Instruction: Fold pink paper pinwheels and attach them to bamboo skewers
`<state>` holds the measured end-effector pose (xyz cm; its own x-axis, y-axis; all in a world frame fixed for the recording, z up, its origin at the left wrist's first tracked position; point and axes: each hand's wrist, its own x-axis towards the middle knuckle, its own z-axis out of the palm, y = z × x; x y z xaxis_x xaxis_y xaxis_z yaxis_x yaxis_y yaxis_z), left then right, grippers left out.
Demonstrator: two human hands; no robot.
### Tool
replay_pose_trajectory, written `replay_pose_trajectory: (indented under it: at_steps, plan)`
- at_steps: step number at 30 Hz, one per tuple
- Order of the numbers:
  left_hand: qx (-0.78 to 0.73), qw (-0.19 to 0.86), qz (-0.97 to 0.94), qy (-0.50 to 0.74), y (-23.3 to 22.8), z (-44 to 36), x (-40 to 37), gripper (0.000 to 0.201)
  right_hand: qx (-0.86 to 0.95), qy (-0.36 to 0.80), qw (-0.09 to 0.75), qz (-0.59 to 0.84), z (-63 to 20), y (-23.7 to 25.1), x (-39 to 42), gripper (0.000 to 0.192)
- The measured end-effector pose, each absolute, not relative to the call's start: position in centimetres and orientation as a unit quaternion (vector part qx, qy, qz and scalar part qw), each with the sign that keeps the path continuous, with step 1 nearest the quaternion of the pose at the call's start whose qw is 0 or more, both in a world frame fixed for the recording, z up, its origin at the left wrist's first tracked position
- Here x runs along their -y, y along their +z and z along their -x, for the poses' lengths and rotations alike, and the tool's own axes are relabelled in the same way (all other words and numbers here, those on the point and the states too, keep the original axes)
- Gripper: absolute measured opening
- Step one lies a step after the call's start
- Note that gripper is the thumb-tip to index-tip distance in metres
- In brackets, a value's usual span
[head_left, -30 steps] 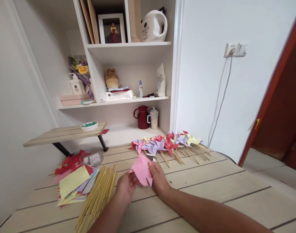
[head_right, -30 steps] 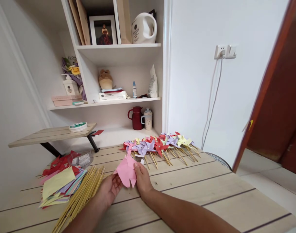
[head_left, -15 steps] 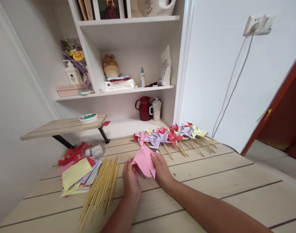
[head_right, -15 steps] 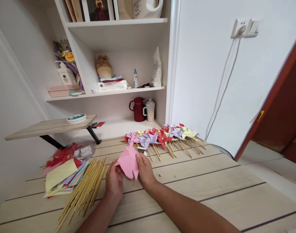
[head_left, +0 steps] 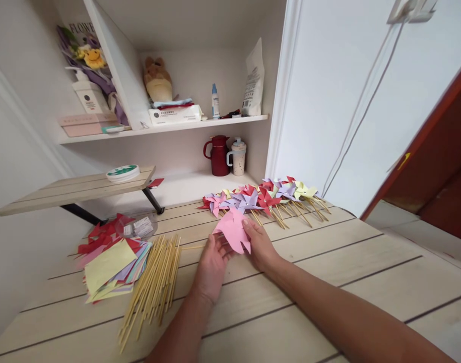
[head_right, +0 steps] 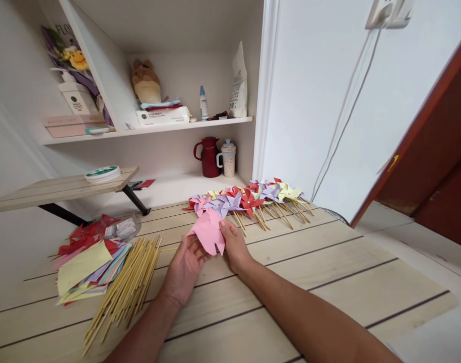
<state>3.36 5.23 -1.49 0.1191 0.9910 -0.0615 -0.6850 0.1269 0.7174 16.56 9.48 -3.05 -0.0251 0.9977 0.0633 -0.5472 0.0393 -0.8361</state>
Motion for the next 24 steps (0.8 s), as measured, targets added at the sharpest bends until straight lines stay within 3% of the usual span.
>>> replay_pose_trajectory:
  at_steps: [4, 9, 24]
  plan:
    - [-0.303, 0.681, -0.322, 0.584, -1.59, -3.66, -5.03, 0.052, 0.373, 0.618, 0.622, 0.304, -16.92, -2.77, -9.46, 0.035]
    - [-0.314, 0.669, -0.332, 0.587, -1.72, -3.69, -5.08, 0.042, 0.43, 0.601, 0.601, 0.305, -16.62, -3.5, -9.19, 0.036]
    - [-0.377, 0.635, -0.286, 0.61, -2.09, -4.22, -4.95, 0.047, 0.47, 0.582, 0.576, 0.329, -16.79, -3.34, -8.61, 0.033]
